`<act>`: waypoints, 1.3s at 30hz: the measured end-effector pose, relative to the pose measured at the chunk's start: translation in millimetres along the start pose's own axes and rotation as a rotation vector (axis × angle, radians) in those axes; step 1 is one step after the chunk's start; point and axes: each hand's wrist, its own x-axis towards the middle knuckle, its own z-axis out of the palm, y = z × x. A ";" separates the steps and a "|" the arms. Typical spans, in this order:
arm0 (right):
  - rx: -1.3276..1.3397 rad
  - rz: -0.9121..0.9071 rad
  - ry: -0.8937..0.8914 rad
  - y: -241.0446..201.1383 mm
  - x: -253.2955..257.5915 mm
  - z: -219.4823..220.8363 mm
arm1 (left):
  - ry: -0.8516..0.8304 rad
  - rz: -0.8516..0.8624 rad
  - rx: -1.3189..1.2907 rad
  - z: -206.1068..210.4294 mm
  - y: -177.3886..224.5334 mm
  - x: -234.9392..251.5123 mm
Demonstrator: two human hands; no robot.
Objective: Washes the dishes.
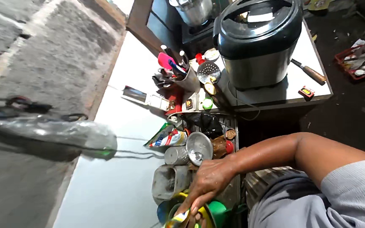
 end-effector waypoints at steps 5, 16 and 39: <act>-0.167 -0.116 0.195 17.3 1.3 13.2 | 0.016 0.041 0.009 1.6 -4.6 5.7; 0.186 0.353 -0.019 30.9 -7.4 30.9 | 0.369 0.022 -0.185 -7.4 -21.9 -1.5; -0.259 0.652 -0.486 166.7 -83.9 106.2 | 0.618 0.101 -0.051 -8.7 -48.4 -21.9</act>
